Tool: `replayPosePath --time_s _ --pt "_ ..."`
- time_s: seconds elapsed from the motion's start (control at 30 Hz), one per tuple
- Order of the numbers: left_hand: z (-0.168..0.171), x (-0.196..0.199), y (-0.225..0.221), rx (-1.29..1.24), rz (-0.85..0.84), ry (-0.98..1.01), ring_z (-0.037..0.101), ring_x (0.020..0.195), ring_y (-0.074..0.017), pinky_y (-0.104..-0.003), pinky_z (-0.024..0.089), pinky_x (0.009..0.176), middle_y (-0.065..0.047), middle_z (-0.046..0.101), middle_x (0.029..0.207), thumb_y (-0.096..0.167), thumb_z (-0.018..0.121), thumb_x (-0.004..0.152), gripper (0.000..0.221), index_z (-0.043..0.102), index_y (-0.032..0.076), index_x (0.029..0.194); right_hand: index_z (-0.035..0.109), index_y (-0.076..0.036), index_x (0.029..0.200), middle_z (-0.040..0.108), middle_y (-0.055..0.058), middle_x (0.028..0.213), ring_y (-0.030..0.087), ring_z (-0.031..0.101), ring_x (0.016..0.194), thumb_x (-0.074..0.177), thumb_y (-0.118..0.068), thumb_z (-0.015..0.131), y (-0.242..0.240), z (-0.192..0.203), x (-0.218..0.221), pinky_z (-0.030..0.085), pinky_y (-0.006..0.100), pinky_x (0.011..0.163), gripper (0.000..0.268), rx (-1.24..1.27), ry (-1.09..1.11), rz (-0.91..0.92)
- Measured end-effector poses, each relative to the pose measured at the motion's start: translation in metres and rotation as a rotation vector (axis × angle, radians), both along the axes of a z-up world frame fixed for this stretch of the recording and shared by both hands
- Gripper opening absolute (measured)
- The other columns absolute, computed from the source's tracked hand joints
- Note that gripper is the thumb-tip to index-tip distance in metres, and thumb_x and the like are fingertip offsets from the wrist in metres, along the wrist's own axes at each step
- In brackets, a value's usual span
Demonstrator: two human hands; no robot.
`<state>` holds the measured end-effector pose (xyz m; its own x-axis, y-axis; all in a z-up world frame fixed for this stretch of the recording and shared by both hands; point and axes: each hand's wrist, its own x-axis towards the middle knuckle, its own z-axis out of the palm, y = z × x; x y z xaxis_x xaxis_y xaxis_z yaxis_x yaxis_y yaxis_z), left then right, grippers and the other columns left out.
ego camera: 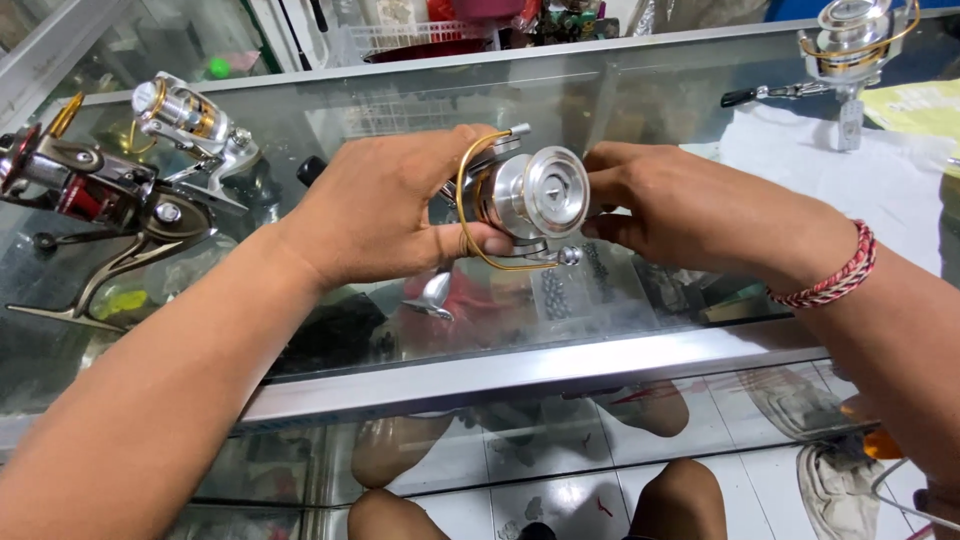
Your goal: Disassembling and reassembling a spinning fishing reel on a glass counter to perform maintenance or repair.
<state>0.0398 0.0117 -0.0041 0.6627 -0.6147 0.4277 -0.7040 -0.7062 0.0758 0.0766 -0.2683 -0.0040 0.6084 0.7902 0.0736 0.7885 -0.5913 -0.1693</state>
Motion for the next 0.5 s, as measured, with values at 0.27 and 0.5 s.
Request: replayPosePath --time_s 0.27,0.5 --pt "0.009 -0.003 0.003 0.045 -0.005 0.149 0.064 0.113 -0.0354 -0.051 0.049 0.078 -0.008 0.068 0.132 0.058 0.033 0.100 0.066 0.046 0.014 0.146 0.066 -0.012 0.119 0.064 0.008 0.115 0.030 0.068 0.093 0.096 -0.019 0.062 -0.001 0.004 -0.002 0.053 0.046 0.081 0.024 -0.034 -0.002 -0.067" --pt "0.015 -0.013 -0.004 0.049 0.048 0.201 0.065 0.112 -0.0337 -0.052 0.050 0.074 -0.004 0.069 0.131 0.065 0.035 0.094 0.070 0.048 0.018 0.144 0.068 -0.004 0.117 0.071 0.012 0.109 0.033 0.066 0.094 0.090 -0.006 0.071 -0.011 0.003 0.002 0.050 0.044 0.079 0.027 0.274 -0.250 0.028"
